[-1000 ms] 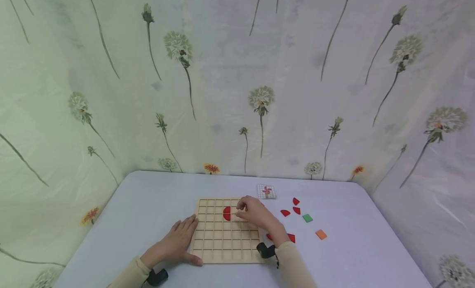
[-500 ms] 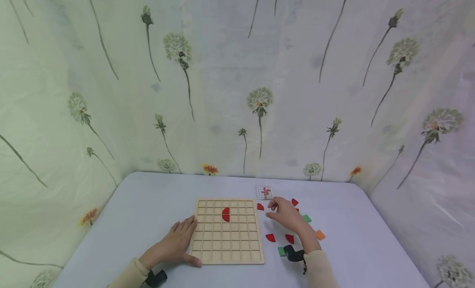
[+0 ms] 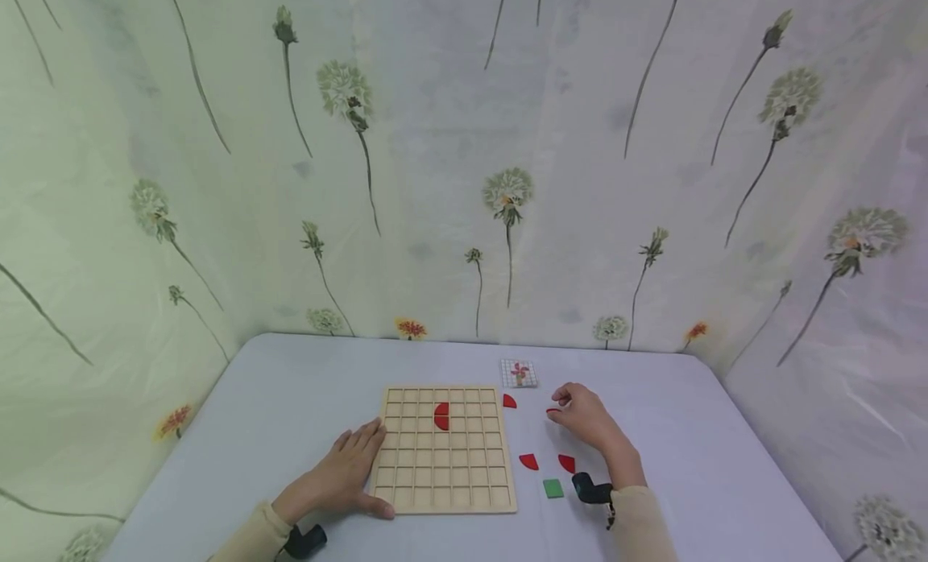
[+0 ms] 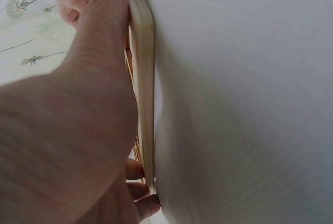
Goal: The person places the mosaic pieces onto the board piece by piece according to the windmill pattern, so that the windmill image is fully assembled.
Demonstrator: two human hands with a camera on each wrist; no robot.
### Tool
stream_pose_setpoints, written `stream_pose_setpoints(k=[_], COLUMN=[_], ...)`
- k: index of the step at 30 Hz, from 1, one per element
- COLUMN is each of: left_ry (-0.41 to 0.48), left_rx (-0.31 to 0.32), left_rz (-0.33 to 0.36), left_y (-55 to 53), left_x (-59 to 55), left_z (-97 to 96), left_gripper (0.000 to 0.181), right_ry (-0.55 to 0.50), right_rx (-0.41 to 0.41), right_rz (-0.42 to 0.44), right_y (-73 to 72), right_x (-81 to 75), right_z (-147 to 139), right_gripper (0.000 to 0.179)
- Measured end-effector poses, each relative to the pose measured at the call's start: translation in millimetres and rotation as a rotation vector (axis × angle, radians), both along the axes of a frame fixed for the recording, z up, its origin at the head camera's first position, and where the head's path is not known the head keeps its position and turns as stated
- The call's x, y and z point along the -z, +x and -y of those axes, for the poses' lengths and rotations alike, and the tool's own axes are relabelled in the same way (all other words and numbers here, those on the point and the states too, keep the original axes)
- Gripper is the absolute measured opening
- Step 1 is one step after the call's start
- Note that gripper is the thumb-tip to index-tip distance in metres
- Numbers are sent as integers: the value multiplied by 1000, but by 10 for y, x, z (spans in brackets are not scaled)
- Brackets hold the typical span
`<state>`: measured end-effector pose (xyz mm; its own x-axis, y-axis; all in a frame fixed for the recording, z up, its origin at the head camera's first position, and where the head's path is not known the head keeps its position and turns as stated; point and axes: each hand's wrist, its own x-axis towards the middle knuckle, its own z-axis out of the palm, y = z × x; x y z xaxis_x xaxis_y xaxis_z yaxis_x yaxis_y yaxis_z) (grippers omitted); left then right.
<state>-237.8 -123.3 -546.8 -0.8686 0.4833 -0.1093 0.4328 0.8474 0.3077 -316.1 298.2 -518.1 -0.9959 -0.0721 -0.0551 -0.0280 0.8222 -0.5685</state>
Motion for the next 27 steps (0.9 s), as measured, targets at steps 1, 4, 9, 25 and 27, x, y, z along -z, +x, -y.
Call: stream_pose_setpoints(k=[1, 4, 9, 25, 27], left_ry=[-2, -3, -2, 8, 6], left_rx=[-1, -5, -7, -7, -9], left_rz=[0, 3, 6, 18, 20], left_y=[-3, -8, -13, -4, -5], left_x=[-2, -4, 1, -11, -12], left_z=[0, -2, -1, 4, 3], left_gripper=[130, 130, 131, 131, 131], right_ry=[7, 30, 39, -1, 3], right_rx=[12, 22, 31, 48, 45], right_rz=[3, 8, 34, -17, -24], right_y=[-2, -8, -38, -99, -96], right_x=[6, 17, 81, 234, 225], right_z=[-11, -38, -69, -98, -96], right_gripper=[34, 35, 38, 23, 22])
